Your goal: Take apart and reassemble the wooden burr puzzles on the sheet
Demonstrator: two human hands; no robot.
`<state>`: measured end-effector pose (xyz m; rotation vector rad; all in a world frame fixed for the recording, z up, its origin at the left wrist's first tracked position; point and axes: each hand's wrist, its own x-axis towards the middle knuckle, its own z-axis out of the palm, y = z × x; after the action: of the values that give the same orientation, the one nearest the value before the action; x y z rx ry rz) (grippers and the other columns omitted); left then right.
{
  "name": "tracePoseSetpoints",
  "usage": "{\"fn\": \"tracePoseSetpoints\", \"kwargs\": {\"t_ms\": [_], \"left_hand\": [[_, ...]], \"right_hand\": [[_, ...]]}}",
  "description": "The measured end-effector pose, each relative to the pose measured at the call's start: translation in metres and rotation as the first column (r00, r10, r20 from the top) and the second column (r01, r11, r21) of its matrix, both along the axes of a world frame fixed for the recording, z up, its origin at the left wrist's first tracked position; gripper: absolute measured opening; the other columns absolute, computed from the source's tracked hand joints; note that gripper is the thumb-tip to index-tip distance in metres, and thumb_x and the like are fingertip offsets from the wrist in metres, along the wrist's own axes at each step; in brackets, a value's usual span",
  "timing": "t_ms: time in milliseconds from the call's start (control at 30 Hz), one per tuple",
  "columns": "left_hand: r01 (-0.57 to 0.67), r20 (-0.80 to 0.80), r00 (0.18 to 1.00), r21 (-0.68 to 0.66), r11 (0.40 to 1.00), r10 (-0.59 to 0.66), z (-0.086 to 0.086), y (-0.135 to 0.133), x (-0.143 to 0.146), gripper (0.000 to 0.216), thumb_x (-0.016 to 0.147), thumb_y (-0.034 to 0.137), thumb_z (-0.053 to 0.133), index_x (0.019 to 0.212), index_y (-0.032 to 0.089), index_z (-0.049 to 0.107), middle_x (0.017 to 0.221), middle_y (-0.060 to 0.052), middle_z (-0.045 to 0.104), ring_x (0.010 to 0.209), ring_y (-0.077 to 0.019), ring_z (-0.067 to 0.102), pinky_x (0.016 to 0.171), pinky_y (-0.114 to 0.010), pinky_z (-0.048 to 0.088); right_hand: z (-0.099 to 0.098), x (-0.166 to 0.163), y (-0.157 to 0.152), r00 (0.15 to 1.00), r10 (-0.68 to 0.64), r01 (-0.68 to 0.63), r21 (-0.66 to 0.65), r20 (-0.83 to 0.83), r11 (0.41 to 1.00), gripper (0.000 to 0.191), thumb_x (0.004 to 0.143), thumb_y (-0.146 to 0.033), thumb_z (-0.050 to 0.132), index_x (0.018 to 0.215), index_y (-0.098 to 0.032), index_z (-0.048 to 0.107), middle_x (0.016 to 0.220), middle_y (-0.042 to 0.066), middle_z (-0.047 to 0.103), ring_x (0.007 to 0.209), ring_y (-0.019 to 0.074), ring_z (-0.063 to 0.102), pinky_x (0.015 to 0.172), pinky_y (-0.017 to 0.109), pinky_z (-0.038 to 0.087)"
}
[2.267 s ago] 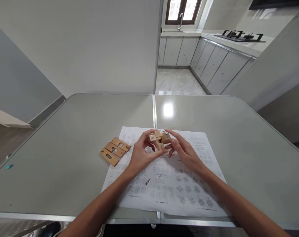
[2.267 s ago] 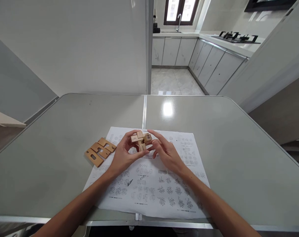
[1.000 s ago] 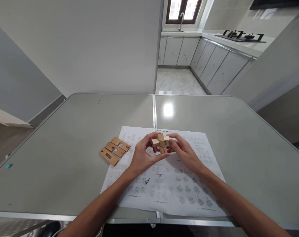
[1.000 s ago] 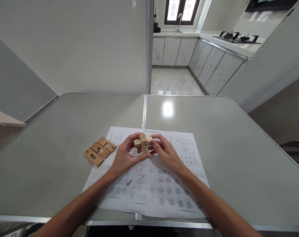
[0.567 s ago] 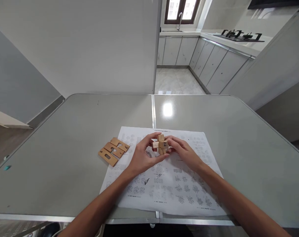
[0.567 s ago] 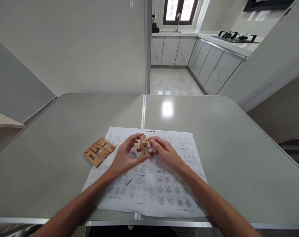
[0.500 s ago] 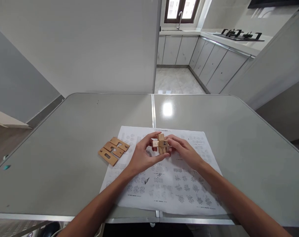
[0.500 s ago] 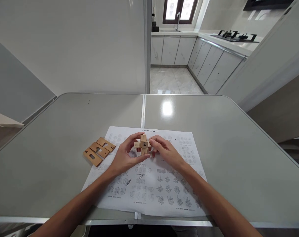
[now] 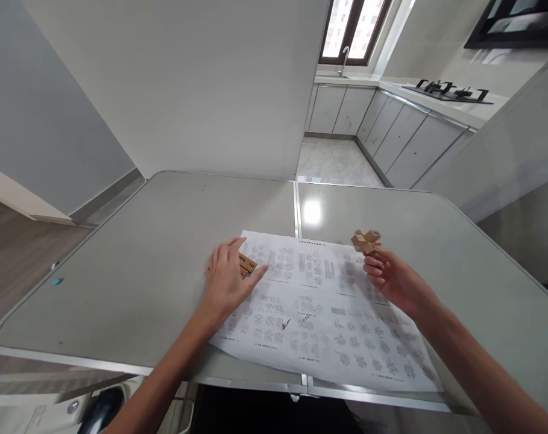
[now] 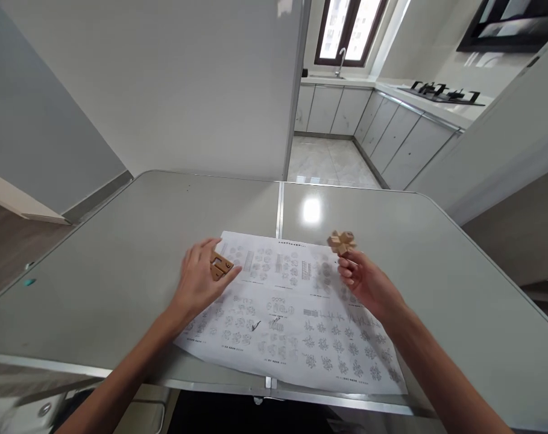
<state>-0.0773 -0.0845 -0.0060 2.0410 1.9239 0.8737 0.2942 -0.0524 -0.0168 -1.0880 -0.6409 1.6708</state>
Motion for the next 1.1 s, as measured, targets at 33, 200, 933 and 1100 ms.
{"fn": "tracePoseSetpoints", "kwargs": {"t_ms": [33, 200, 933, 1100], "left_hand": [[-0.059, -0.039, 0.998, -0.02, 0.998, 0.058, -0.004, -0.005, -0.01, 0.078, 0.086, 0.058, 0.076, 0.147, 0.019, 0.048, 0.151, -0.019, 0.05, 0.142, -0.0429, 0.044, 0.119, -0.063, 0.033], [-0.116, -0.117, 0.987, -0.035, 0.993, 0.112, -0.024, -0.02, -0.028, 0.088, 0.086, 0.066, 0.071, 0.154, 0.021, 0.038, 0.154, -0.019, 0.047, 0.144, -0.0429, 0.041, 0.12, -0.063, 0.031], [-0.096, -0.233, 0.967, 0.04, 0.995, 0.103, -0.027, -0.012, -0.023, 0.076, 0.095, 0.064, 0.06, 0.152, 0.015, 0.045, 0.137, -0.019, 0.063, 0.13, -0.0404, 0.052, 0.112, -0.059, 0.042], [-0.072, -0.257, 0.963, 0.056, 0.996, 0.084, -0.026, -0.011, -0.025, 0.079, 0.096, 0.064, 0.06, 0.154, 0.013, 0.041, 0.138, -0.021, 0.062, 0.131, -0.0406, 0.051, 0.112, -0.06, 0.043]], "right_hand": [[-0.002, 0.008, -0.004, 0.999, -0.023, 0.023, -0.014, -0.028, 1.0, 0.033, 0.083, -0.033, 0.085, 0.079, -0.024, 0.053, 0.07, -0.005, 0.048, 0.05, 0.0079, 0.045, 0.039, 0.018, 0.048], [-0.013, 0.031, -0.021, 0.974, -0.106, 0.08, -0.134, -0.201, 0.988, 0.032, 0.087, -0.014, 0.079, 0.087, -0.027, 0.049, 0.069, -0.007, 0.047, 0.047, 0.0077, 0.046, 0.036, 0.016, 0.05], [-0.016, 0.037, -0.018, 0.66, -0.188, 0.01, -0.242, -0.727, 0.97, 0.031, 0.094, -0.001, 0.061, 0.096, -0.027, 0.044, 0.069, -0.009, 0.054, 0.05, 0.0064, 0.057, 0.044, 0.014, 0.053], [-0.001, 0.0, -0.035, 0.792, -0.118, -0.01, -0.206, -0.599, 0.978, 0.033, 0.087, -0.018, 0.084, 0.106, -0.02, 0.057, 0.073, -0.007, 0.055, 0.053, 0.0066, 0.053, 0.045, 0.016, 0.053]]}}
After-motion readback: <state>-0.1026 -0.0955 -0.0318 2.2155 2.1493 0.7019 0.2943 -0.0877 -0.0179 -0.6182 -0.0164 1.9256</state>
